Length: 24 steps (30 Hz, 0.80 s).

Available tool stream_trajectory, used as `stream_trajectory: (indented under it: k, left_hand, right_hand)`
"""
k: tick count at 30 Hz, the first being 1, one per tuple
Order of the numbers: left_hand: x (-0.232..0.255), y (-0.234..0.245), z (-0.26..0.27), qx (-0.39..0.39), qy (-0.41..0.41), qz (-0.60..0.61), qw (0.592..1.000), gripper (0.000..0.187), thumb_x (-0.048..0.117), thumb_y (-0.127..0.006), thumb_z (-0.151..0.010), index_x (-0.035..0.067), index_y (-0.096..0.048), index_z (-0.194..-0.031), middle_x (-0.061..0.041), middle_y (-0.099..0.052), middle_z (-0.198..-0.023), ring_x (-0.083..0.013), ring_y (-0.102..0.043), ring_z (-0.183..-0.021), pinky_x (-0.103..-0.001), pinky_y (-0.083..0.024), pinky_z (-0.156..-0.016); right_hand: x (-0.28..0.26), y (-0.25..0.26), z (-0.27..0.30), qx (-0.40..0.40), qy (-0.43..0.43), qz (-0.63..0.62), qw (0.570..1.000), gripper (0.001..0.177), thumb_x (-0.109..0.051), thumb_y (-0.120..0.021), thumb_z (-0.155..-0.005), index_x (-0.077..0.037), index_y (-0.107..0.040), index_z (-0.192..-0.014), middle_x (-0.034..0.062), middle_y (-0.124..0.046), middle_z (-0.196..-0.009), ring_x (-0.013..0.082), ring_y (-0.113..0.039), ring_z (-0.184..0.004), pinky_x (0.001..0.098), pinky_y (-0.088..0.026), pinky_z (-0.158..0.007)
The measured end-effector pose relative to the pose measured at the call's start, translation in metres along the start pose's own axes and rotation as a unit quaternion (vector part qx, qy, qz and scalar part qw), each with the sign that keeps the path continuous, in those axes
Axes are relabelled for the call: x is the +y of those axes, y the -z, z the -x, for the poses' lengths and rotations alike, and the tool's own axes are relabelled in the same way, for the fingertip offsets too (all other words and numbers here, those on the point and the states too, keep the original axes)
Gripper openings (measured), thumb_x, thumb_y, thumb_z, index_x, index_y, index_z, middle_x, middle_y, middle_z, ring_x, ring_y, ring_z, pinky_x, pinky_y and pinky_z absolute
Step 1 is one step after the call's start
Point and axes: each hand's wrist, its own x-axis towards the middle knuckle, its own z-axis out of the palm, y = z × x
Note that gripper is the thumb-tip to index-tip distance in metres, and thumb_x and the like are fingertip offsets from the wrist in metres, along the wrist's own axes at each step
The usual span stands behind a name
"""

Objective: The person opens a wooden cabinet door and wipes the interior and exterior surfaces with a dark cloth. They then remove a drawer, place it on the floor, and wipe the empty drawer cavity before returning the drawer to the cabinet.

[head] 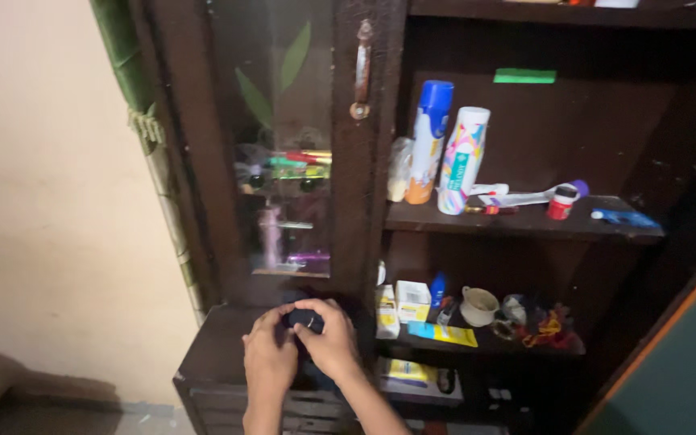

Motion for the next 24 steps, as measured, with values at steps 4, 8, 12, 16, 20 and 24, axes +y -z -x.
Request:
stream_trajectory:
  k: [4, 8, 12, 16, 20, 24]
  left_hand:
    - [-0.031, 0.008, 0.005, -0.007, 0.014, -0.190, 0.982, 0.052, 0.020, -0.074, -0.077, 0.030, -0.069, -0.128, -0.011, -0.059, -0.139, -0.0337, -0.046, -0.139, -0.057, -0.021, -0.122]
    - [-0.058, 0.019, 0.008, -0.040, 0.075, -0.220, 0.972, 0.055, 0.026, -0.075, -0.078, 0.032, -0.067, -0.132, -0.007, -0.050, -0.150, -0.0358, -0.034, -0.147, -0.057, -0.011, -0.124]
    - [-0.075, 0.018, 0.008, 0.005, 0.056, -0.240, 0.969, 0.058, 0.019, -0.068, -0.080, 0.027, -0.063, -0.137, -0.006, -0.046, -0.155, -0.0398, -0.031, -0.146, -0.061, -0.005, -0.121]
    - [-0.088, 0.022, 0.004, 0.020, 0.066, -0.254, 0.965, 0.049, 0.021, -0.061, -0.088, 0.019, -0.061, -0.136, 0.000, -0.048, -0.153, -0.0402, -0.030, -0.148, -0.066, 0.002, -0.122]
    - [-0.089, 0.021, -0.009, -0.055, 0.107, -0.295, 0.948, 0.056, 0.016, -0.056, -0.089, 0.016, -0.053, -0.145, 0.001, -0.049, -0.154, -0.0379, -0.027, -0.151, -0.067, 0.006, -0.122]
    - [-0.083, -0.001, -0.024, -0.073, 0.083, -0.293, 0.950, 0.058, 0.017, -0.056, -0.090, 0.012, -0.047, -0.147, -0.004, -0.044, -0.155, -0.0362, -0.024, -0.151, -0.067, 0.007, -0.121]
  right_hand:
    - [0.000, -0.033, 0.009, -0.062, -0.031, 0.080, 0.994, 0.039, -0.012, -0.079, -0.075, -0.021, -0.074, -0.114, 0.0033, -0.069, -0.118, 0.0292, -0.060, -0.119, 0.0485, -0.044, -0.097]
    - [-0.003, -0.055, 0.015, -0.132, -0.050, 0.149, 0.979, 0.036, -0.019, -0.076, -0.079, -0.025, -0.074, -0.115, -0.0004, -0.070, -0.119, 0.0243, -0.057, -0.123, 0.0510, -0.036, -0.103]
    - [-0.007, -0.074, 0.008, -0.173, 0.006, 0.140, 0.975, 0.045, -0.017, -0.072, -0.079, -0.026, -0.070, -0.123, 0.0028, -0.069, -0.125, 0.0259, -0.058, -0.123, 0.0485, -0.038, -0.100]
    - [-0.011, -0.093, 0.001, -0.214, 0.024, 0.114, 0.970, 0.053, -0.020, -0.072, -0.081, -0.025, -0.061, -0.133, 0.0068, -0.068, -0.125, 0.0273, -0.057, -0.123, 0.0483, -0.034, -0.103]
    - [-0.003, -0.095, -0.011, -0.247, 0.083, 0.122, 0.958, 0.047, -0.020, -0.071, -0.085, -0.021, -0.062, -0.131, 0.0094, -0.067, -0.127, 0.0296, -0.053, -0.127, 0.0483, -0.033, -0.104]
    - [0.010, -0.089, -0.026, -0.219, 0.112, 0.145, 0.958, 0.041, -0.017, -0.071, -0.085, -0.019, -0.067, -0.126, 0.0061, -0.066, -0.128, 0.0281, -0.054, -0.126, 0.0500, -0.032, -0.103]
